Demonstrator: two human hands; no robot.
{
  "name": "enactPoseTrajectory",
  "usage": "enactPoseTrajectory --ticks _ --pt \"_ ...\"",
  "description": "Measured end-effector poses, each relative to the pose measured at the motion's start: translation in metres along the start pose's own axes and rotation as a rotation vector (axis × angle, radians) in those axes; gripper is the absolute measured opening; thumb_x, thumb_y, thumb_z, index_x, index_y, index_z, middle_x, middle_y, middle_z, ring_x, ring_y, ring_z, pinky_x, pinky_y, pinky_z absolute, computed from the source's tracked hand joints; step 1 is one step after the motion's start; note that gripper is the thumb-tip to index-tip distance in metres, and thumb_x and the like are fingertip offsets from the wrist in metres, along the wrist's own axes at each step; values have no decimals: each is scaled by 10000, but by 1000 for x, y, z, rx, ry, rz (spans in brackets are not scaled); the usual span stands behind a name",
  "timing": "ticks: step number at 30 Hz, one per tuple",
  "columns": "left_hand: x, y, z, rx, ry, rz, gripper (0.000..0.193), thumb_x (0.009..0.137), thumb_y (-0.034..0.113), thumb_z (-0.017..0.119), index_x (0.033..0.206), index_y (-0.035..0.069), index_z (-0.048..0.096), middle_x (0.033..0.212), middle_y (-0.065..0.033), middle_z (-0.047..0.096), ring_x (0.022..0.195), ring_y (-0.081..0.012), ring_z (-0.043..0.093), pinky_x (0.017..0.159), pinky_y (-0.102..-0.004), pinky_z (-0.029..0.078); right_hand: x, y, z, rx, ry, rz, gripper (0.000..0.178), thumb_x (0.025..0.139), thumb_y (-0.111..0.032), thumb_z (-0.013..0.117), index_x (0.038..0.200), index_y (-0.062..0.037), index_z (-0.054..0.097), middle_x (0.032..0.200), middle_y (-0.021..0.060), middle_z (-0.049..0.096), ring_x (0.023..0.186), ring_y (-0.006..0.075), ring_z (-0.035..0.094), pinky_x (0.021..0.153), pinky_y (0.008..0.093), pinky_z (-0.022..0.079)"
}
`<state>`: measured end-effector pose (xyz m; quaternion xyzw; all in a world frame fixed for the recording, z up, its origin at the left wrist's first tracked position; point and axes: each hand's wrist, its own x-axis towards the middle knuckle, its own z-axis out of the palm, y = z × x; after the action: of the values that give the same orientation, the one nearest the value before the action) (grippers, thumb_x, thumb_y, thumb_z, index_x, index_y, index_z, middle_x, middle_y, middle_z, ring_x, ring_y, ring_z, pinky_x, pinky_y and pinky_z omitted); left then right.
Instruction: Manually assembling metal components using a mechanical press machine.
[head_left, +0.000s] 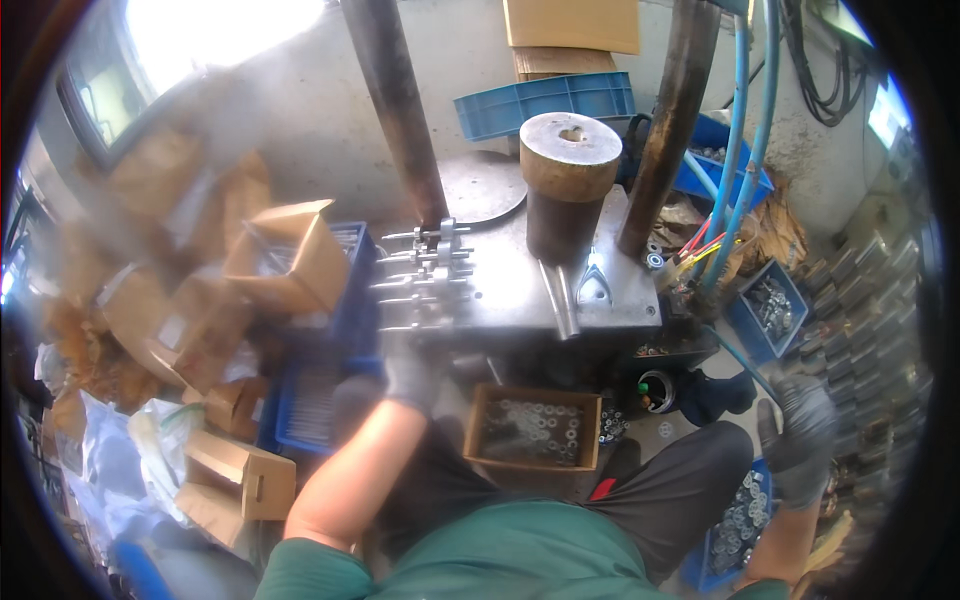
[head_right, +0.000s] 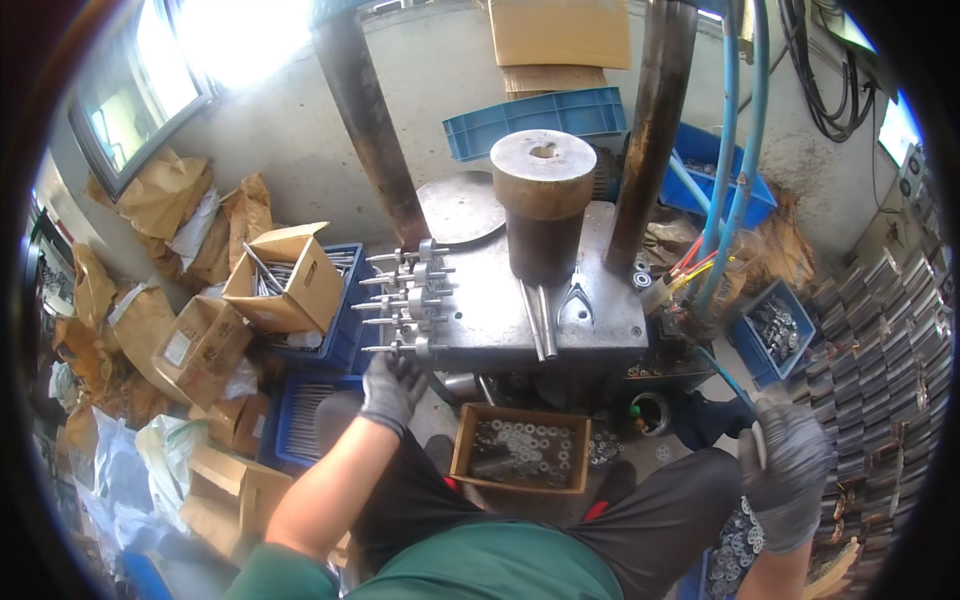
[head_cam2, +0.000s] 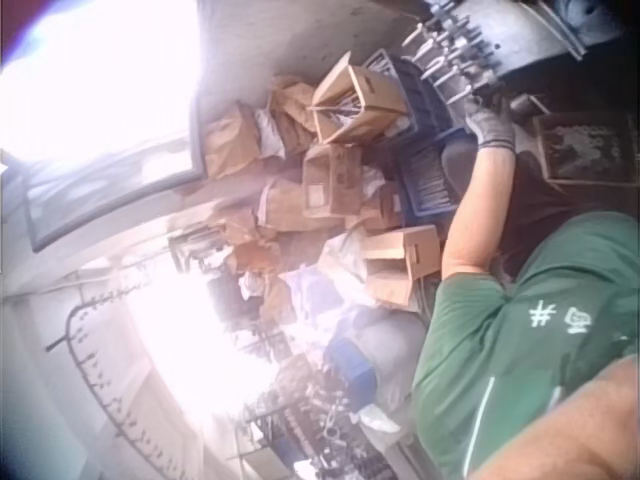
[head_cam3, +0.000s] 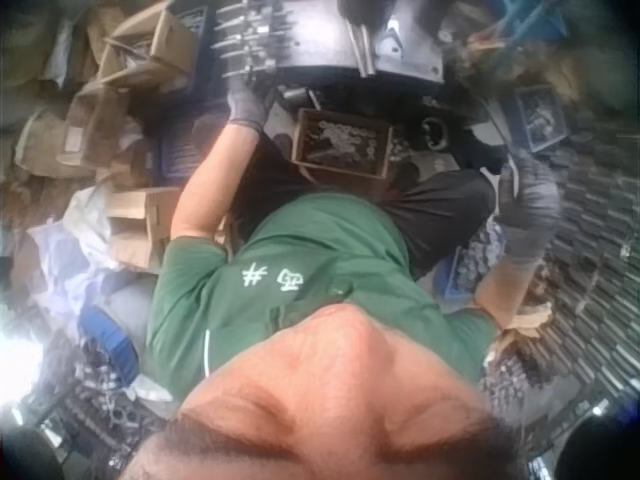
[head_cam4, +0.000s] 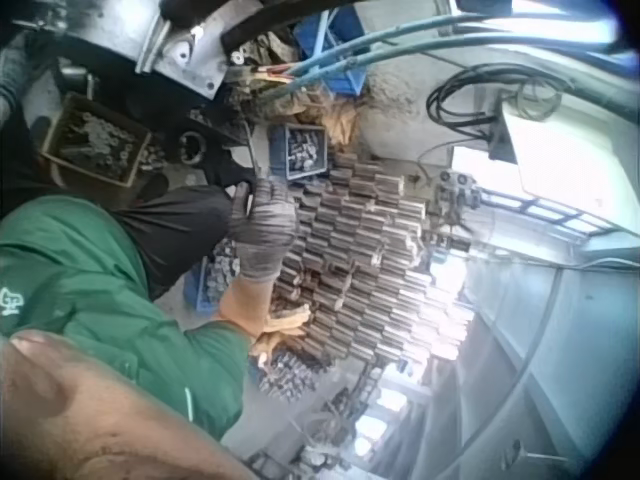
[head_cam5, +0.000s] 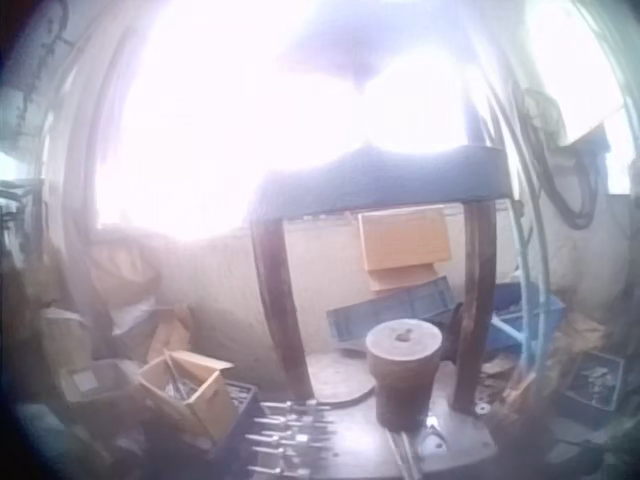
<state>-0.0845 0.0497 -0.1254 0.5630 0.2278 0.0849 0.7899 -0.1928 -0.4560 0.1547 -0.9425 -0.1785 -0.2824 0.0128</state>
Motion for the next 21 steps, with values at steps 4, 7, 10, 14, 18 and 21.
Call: enactPoseTrajectory --ticks 4,7,10,14,18,21 --pt "-93 30 78 -122 39 -532 365 1006 361 667 1198 57 603 1013 -93 666 873 -251 677 800 -391 592 20 -38 -3 193 -224 -219 331 798 -120 760 1113 -44 693 1000 161 704 880 372 667 798 454 545" --pt "-93 44 107 118 -427 -240 314 1018 324 656 1156 43 640 882 -73 672 733 -185 661 659 -302 566 45 -63 42 404 -533 -407 273 807 -191 753 1039 -65 683 962 140 702 872 341 681 755 450 536" --pt "-63 81 145 802 -607 370 348 1028 300 622 1200 -1 661 943 -126 696 852 -186 655 808 -357 560 52 -79 122 389 -699 -610 232 840 -248 733 978 -69 679 920 138 698 877 347 697 767 471 549" --pt "-14 60 170 963 -500 642 301 999 245 614 1193 21 667 1118 -235 667 1083 -389 658 971 -468 517 41 -106 238 164 -1282 -521 306 852 -213 712 1124 -81 754 1042 154 750 1040 354 723 872 467 579" --pt "-19 62 176 1156 -455 714 285 946 195 630 1193 72 702 1127 -214 663 1083 -380 655 975 -494 525 -11 -126 348 -5 -1605 -608 368 860 -230 701 1192 -76 744 1115 207 757 1050 358 733 903 461 575" --pt "-21 56 183 1298 -455 744 289 920 186 648 1186 99 721 1123 -191 663 1084 -360 652 979 -488 534 -88 -115 434 -24 -1614 -706 347 884 -204 682 1205 -109 775 1259 180 733 1191 340 702 972 451 572"
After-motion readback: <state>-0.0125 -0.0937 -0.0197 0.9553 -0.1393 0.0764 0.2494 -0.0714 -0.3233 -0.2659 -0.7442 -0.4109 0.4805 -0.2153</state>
